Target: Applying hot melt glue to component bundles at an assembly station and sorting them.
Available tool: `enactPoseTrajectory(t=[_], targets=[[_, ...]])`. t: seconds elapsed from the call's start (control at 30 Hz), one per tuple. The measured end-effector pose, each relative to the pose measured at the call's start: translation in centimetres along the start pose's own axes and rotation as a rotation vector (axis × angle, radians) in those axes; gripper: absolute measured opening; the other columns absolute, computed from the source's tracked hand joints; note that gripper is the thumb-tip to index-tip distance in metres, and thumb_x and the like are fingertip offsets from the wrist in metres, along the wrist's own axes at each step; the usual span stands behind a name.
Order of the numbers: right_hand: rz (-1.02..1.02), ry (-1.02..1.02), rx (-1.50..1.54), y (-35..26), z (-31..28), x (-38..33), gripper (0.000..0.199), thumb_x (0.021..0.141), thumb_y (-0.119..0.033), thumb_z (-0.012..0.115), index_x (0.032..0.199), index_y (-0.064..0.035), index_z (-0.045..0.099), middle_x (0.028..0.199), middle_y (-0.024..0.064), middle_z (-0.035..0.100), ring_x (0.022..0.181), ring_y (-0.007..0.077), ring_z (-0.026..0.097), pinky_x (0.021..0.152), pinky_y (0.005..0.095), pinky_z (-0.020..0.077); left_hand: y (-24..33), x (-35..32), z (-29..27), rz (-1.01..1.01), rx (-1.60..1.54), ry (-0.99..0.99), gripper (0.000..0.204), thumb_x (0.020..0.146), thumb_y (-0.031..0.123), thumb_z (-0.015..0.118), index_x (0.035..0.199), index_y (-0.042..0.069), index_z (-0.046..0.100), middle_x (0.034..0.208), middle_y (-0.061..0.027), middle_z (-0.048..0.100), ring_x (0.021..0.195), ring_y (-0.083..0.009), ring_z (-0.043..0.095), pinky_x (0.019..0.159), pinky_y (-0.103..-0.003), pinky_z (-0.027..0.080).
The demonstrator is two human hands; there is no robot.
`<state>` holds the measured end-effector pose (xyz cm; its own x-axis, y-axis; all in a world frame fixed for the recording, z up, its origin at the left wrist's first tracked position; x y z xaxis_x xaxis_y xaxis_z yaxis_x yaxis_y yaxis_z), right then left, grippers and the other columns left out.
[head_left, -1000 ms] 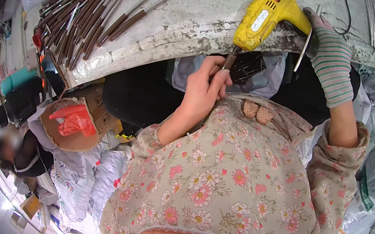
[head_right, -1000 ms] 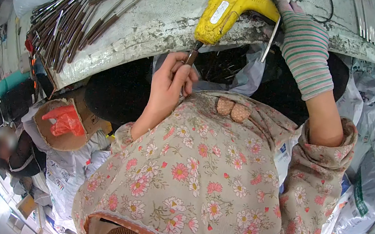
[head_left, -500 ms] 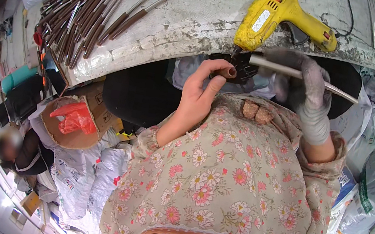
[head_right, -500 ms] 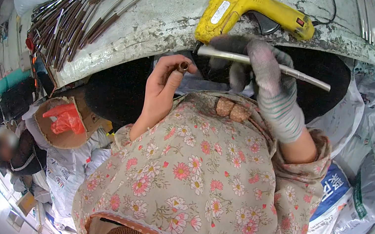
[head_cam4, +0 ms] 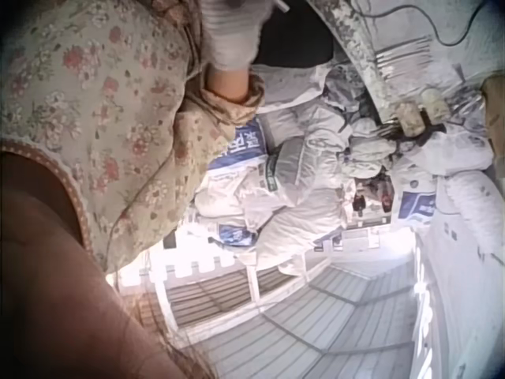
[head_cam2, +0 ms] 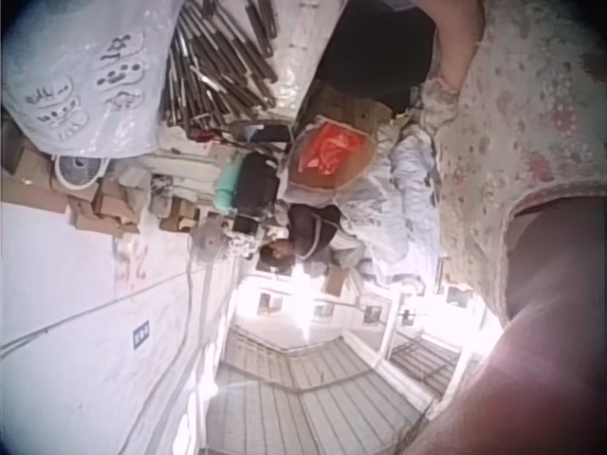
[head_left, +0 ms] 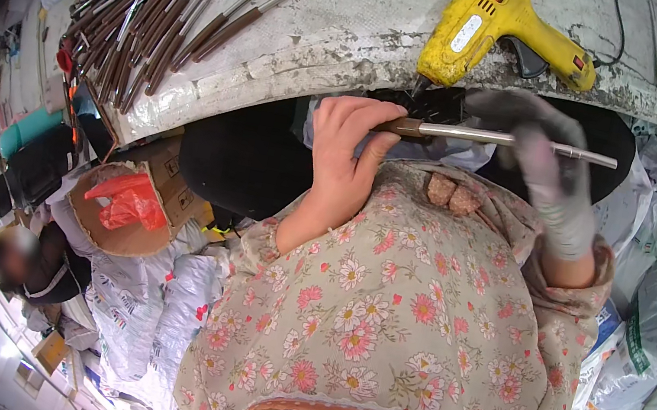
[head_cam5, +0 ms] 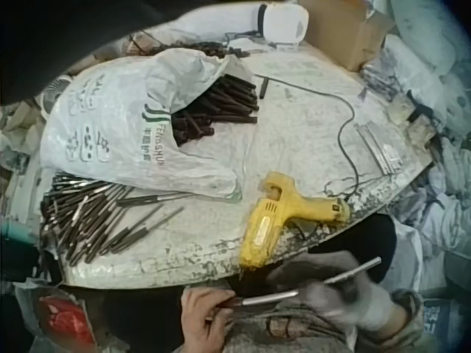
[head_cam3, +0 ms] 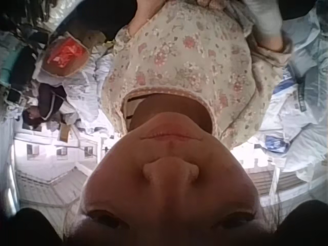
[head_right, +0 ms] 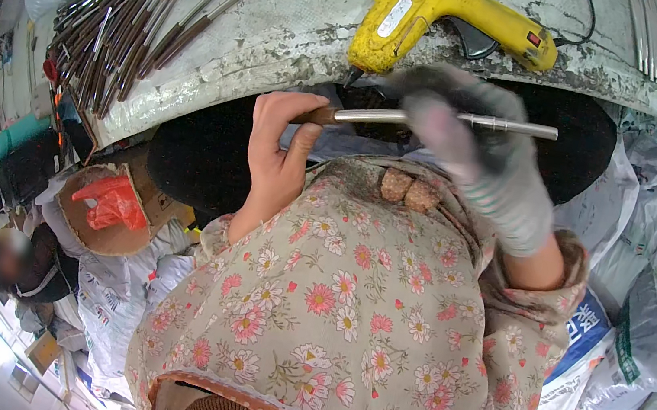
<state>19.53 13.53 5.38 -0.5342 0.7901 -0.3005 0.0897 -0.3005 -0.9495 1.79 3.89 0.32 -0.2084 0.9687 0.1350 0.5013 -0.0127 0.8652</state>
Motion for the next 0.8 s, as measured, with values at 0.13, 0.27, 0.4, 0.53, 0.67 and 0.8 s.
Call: enactPoseTrajectory(t=[0.13, 0.27, 0.4, 0.53, 0.67, 0.8], targets=[[0.089, 0.105, -0.001, -0.1, -2.7, -1.1, 0.029, 0.083, -0.029, 0.062, 0.085, -0.0002, 0.061, 0.075, 0.0042, 0.062, 0.068, 0.0089, 0.056, 0.064, 0.0231, 0.0479, 0.3, -0.4, -0.5, 0.053, 0.068, 0.011, 0.025, 0.072, 0.009, 0.063, 0.097, 0.010, 0.061, 0.089, -0.0047, 0.056, 0.085, -0.0242, 0.048, 0.077, -0.034, 0.034], [0.022, -0.061, -0.213, 1.6, 1.6, -0.6, 0.030, 0.085, -0.029, 0.058, 0.076, -0.0004, 0.060, 0.059, -0.0013, 0.054, 0.059, 0.0066, 0.050, 0.056, 0.0211, 0.0407, 2.7, 0.0, 1.1, 0.137, 0.127, -0.067, 0.029, 0.068, 0.011, 0.064, 0.096, 0.011, 0.061, 0.086, -0.0031, 0.055, 0.081, -0.0223, 0.048, 0.074, -0.035, 0.033], [0.123, 0.128, -0.079, 4.5, 1.8, -0.8, 0.041, 0.085, -0.038, 0.055, 0.068, -0.0012, 0.057, 0.051, -0.0010, 0.045, 0.052, 0.0092, 0.042, 0.049, 0.0254, 0.0357, 2.4, 0.4, 1.2, 0.124, 0.292, -0.165, 0.028, 0.067, 0.013, 0.067, 0.095, 0.011, 0.062, 0.091, -0.0035, 0.059, 0.084, -0.0216, 0.052, 0.077, -0.034, 0.034], [0.355, -0.269, -0.029, 9.2, -0.8, -0.3, 0.056, 0.084, -0.054, 0.048, 0.060, -0.0034, 0.048, 0.051, -0.0005, 0.039, 0.052, 0.0100, 0.035, 0.047, 0.0302, 0.0307, 5.3, 3.4, -1.5, 0.370, 0.566, -0.112, 0.033, 0.067, 0.017, 0.068, 0.099, 0.018, 0.063, 0.094, 0.0022, 0.058, 0.087, -0.0183, 0.051, 0.078, -0.034, 0.032], [0.399, -0.338, -0.035, 7.6, -2.5, -0.9, 0.051, 0.084, -0.050, 0.052, 0.064, -0.0031, 0.051, 0.055, -0.0008, 0.044, 0.054, 0.0094, 0.039, 0.050, 0.0268, 0.0343, 5.0, 15.0, -0.5, 0.708, 0.889, 0.093, 0.026, 0.067, 0.014, 0.057, 0.089, 0.024, 0.066, 0.089, 0.0015, 0.057, 0.084, -0.0180, 0.051, 0.075, -0.036, 0.035], [0.170, 0.038, -0.179, 2.9, -7.0, -0.3, 0.027, 0.085, -0.031, 0.058, 0.087, -0.0042, 0.060, 0.072, -0.0023, 0.057, 0.065, 0.0051, 0.047, 0.057, 0.0217, 0.0403, 1.0, 26.8, 1.6, 0.752, 1.414, 0.076, 0.018, 0.074, 0.018, 0.049, 0.070, 0.010, 0.065, 0.086, -0.0091, 0.056, 0.091, -0.0239, 0.047, 0.075, -0.038, 0.035]])
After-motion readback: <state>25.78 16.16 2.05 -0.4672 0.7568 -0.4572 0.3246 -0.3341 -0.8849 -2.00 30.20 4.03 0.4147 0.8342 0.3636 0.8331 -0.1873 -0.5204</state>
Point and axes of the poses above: each hand's wrist, its own x-axis towards the middle knuckle, its own z-axis out of the palm, y = z × x, the point moved 3 cm from there along x, towards the middle knuckle
